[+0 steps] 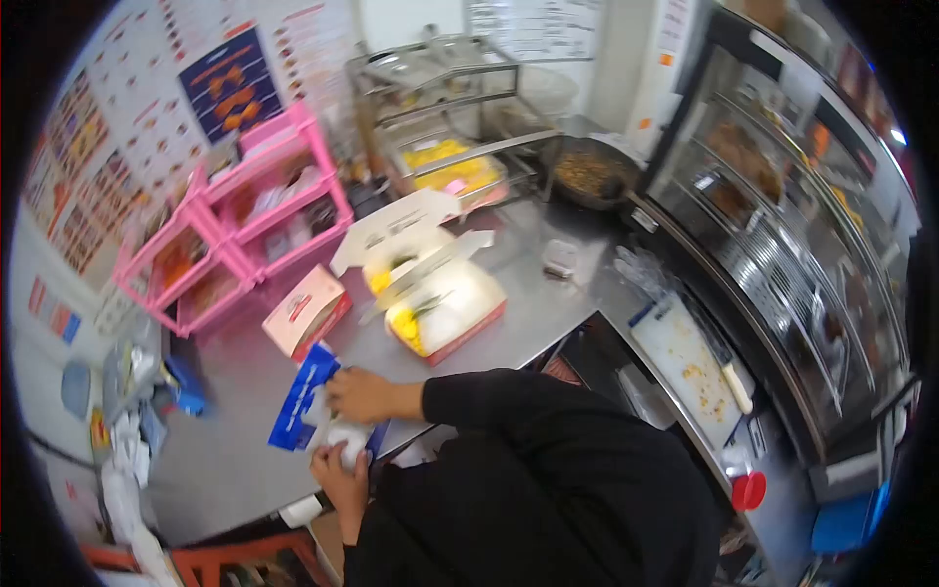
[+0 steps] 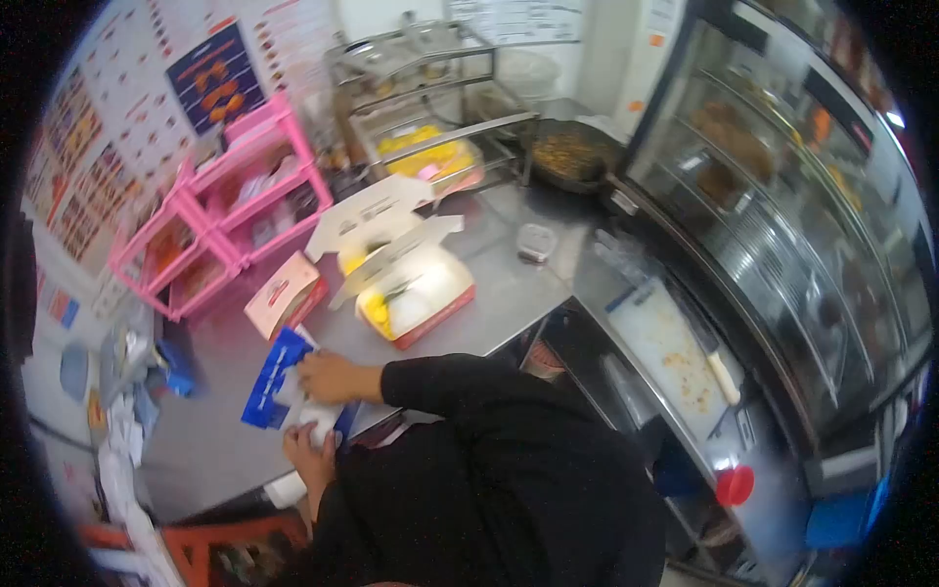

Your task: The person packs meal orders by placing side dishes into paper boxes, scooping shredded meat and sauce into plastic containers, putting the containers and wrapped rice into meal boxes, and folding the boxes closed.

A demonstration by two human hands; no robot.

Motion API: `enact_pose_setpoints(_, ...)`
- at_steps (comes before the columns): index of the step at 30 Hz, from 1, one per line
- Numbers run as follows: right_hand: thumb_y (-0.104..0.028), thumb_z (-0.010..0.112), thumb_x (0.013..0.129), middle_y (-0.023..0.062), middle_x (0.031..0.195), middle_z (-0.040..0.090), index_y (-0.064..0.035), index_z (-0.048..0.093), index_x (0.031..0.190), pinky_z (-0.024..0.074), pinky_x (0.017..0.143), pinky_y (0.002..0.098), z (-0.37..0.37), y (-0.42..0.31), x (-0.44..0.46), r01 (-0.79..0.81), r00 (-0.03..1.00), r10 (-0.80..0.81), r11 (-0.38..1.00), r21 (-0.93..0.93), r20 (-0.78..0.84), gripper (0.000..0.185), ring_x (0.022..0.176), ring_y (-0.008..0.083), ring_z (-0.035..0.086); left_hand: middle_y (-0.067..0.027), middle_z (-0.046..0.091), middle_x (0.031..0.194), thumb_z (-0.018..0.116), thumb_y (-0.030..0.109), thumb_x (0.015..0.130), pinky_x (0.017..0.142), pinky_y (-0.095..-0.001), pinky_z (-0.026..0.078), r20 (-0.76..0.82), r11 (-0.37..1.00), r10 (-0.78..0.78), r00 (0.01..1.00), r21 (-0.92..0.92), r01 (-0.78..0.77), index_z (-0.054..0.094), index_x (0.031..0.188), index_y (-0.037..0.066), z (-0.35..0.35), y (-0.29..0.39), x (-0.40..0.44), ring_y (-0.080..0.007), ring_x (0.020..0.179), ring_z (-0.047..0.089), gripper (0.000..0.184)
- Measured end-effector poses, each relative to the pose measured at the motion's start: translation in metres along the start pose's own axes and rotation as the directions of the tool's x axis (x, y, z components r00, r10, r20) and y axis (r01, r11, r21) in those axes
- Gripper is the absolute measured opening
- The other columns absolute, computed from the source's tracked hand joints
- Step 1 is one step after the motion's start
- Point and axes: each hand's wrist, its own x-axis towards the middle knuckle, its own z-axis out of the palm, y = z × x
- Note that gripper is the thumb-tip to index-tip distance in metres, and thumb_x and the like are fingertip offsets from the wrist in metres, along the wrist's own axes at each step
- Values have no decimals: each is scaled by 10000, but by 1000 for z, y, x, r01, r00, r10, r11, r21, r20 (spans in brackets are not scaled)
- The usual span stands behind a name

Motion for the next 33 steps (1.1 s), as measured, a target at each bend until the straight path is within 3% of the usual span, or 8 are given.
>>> enact_pose_setpoints(6,-230,597,750,67,794,556,-94,606,834,425,673,364,-144,3,-34,42,925,116,916,399,-362,161,765,269,526,-146,461,974,724,180,618,828,-411,350,-14,997,-57,998,-61,56,600,879,60,3,-1,7,-329,955,420,313)
enact_pose_setpoints(8,-167,499,815,118,825,576,-79,599,825,436,670,365,-186,46,-71,-277,765,484,843,462,-425,133,822,283,547,-136,463,962,729,178,607,814,-410,353,-32,998,-37,999,-54,35,602,841,62,-3,9,10,-323,946,421,290)
enact_pose_setpoints(9,-143,452,837,141,829,588,-70,597,850,439,661,380,-215,71,-80,-593,721,548,805,32,-424,163,783,296,561,-111,477,891,724,143,597,785,-402,354,-167,999,26,986,-19,-30,585,770,64,-2,14,11,-304,908,432,236)
enact_pose_setpoints(11,-137,492,808,103,697,595,-41,589,930,460,566,319,-248,137,-89,-768,525,713,632,103,-465,183,636,211,584,-97,480,837,712,120,592,769,-399,353,-241,987,80,967,-114,-110,567,741,71,-3,26,17,-293,872,441,213)
enact_pose_setpoints(17,-136,531,745,96,961,617,-99,623,950,453,769,398,-242,319,-122,-376,924,183,591,-714,-336,227,865,299,583,-73,494,733,709,118,560,645,-376,388,-326,849,401,856,-217,-481,556,675,92,7,127,117,-284,712,473,193)
enact_pose_setpoints(20,-172,473,780,80,1076,578,-118,623,976,422,829,419,-249,354,-91,-321,678,702,551,-770,220,252,994,234,548,-66,526,773,729,171,563,622,-367,397,-309,744,550,776,-242,-623,580,703,99,34,191,180,-280,694,490,217)
enact_pose_setpoints(29,-161,516,755,79,755,638,-111,660,770,490,609,328,-232,339,-71,-188,768,582,605,-773,268,153,719,210,626,-195,496,1127,672,406,660,836,-411,409,259,910,352,899,129,-394,448,1185,115,132,241,320,-364,1041,471,640)
enact_pose_setpoints(33,-150,518,742,73,804,635,-86,635,833,486,614,329,-227,362,-80,-243,842,526,562,-790,115,162,736,202,621,-219,513,1128,622,568,653,829,-410,428,794,976,28,607,110,-190,363,1268,99,121,267,334,-365,967,537,816)
